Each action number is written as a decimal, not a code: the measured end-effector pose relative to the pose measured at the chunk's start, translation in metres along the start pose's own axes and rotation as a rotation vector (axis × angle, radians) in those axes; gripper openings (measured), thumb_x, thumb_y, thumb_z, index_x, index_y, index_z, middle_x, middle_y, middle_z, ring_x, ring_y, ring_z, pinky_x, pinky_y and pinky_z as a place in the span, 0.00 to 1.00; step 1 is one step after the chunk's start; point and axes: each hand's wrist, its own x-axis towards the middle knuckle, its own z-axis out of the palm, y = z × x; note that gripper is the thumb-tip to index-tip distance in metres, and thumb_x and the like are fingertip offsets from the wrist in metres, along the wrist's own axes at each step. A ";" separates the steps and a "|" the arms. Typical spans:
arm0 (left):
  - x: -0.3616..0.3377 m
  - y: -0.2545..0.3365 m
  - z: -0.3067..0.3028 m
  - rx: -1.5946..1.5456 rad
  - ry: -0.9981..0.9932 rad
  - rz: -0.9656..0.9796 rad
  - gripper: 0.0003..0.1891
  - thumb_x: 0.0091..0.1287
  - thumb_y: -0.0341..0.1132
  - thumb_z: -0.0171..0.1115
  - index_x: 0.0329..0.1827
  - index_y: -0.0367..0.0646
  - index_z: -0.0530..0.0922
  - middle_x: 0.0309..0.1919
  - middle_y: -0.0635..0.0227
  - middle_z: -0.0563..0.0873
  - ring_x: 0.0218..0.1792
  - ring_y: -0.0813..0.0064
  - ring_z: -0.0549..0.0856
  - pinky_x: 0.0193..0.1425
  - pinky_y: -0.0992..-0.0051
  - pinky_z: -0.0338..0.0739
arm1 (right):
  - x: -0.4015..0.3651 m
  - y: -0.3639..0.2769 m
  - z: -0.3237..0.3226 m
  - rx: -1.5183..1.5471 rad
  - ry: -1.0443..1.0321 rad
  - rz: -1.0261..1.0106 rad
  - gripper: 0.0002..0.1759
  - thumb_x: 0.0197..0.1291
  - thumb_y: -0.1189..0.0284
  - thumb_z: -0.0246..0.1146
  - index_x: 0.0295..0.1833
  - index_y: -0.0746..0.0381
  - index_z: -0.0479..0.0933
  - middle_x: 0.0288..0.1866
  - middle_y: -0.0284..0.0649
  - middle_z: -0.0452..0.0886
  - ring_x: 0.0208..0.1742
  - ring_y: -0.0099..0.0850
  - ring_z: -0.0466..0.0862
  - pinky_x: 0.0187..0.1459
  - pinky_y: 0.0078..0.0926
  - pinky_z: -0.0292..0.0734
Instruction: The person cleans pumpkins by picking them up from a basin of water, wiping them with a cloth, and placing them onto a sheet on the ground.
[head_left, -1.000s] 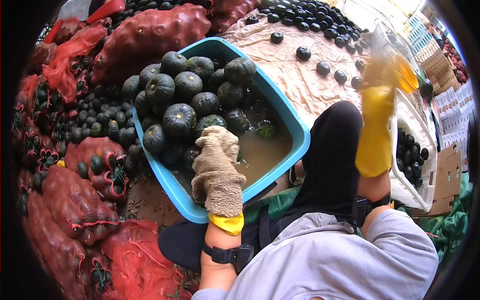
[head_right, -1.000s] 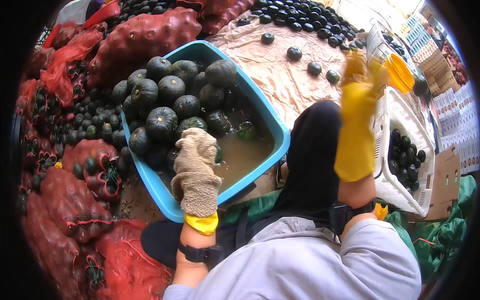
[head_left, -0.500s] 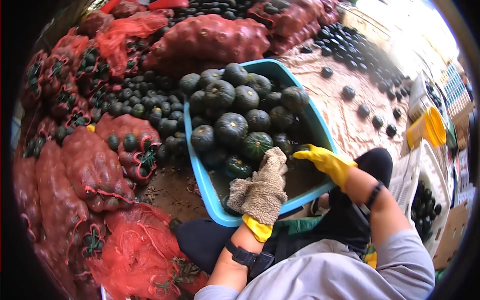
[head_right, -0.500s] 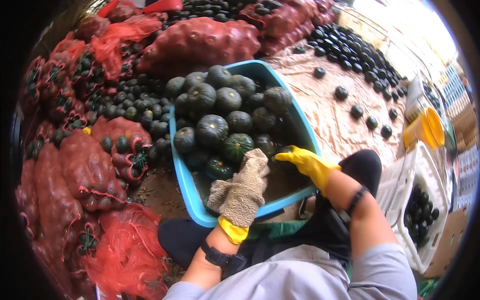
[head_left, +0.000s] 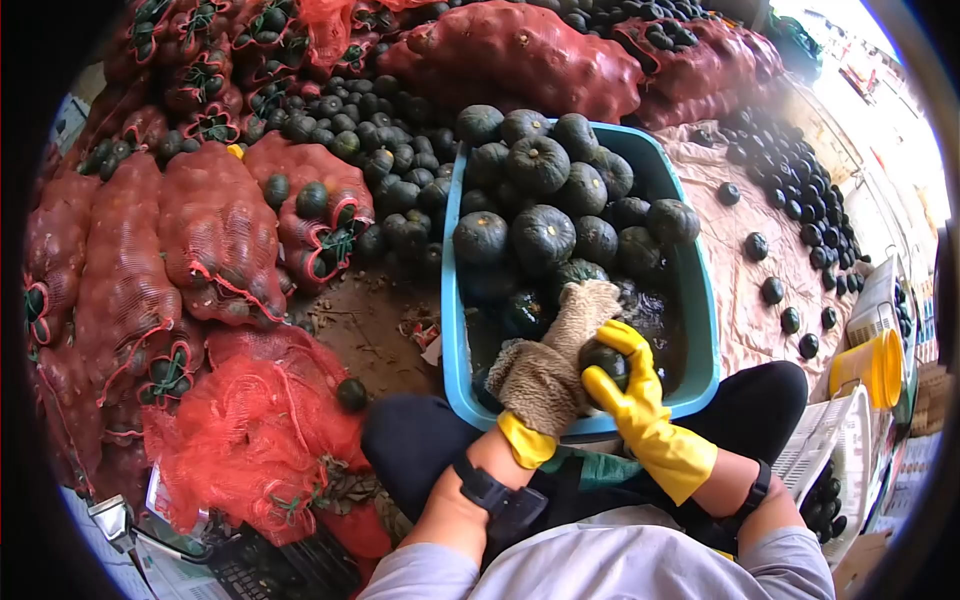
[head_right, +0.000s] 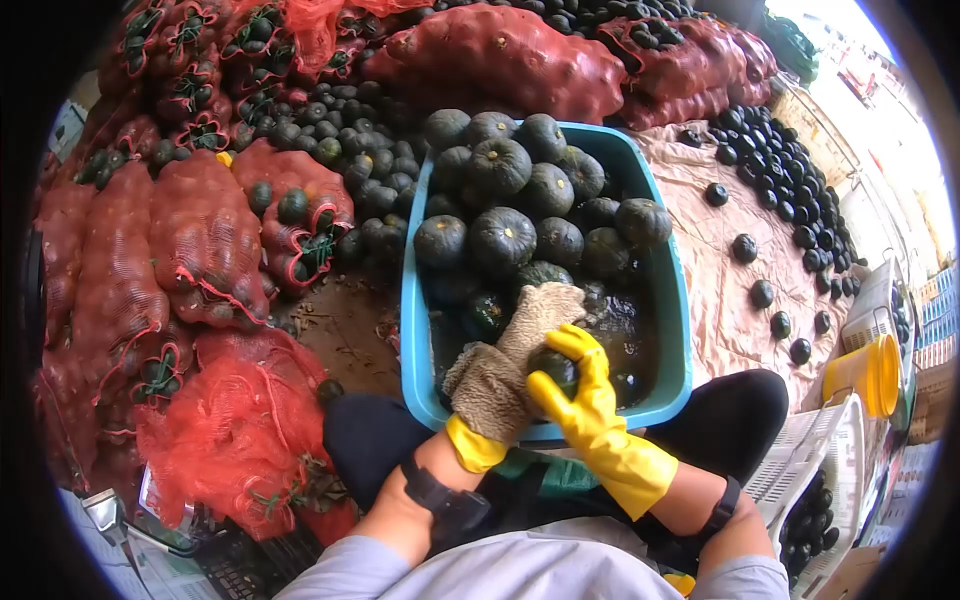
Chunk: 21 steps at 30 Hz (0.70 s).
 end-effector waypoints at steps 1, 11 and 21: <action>-0.003 -0.019 0.028 0.334 0.157 0.257 0.21 0.77 0.48 0.68 0.63 0.43 0.78 0.56 0.55 0.90 0.58 0.62 0.89 0.62 0.63 0.83 | 0.011 0.006 -0.011 -0.159 -0.075 -0.202 0.34 0.63 0.69 0.80 0.74 0.58 0.77 0.77 0.52 0.76 0.79 0.49 0.75 0.81 0.43 0.67; -0.046 -0.073 0.078 1.992 0.374 0.896 0.43 0.59 0.27 0.78 0.80 0.39 0.69 0.78 0.47 0.73 0.80 0.51 0.71 0.89 0.61 0.63 | 0.051 0.014 -0.031 0.005 -0.085 0.196 0.30 0.79 0.58 0.65 0.78 0.62 0.76 0.76 0.53 0.80 0.77 0.49 0.79 0.79 0.42 0.71; -0.045 -0.045 0.059 2.475 0.475 1.206 0.25 0.63 0.30 0.75 0.65 0.41 0.80 0.61 0.52 0.87 0.62 0.52 0.87 0.71 0.60 0.80 | 0.052 0.012 0.010 0.826 0.329 0.369 0.28 0.84 0.67 0.62 0.84 0.56 0.69 0.74 0.41 0.82 0.67 0.30 0.83 0.74 0.31 0.76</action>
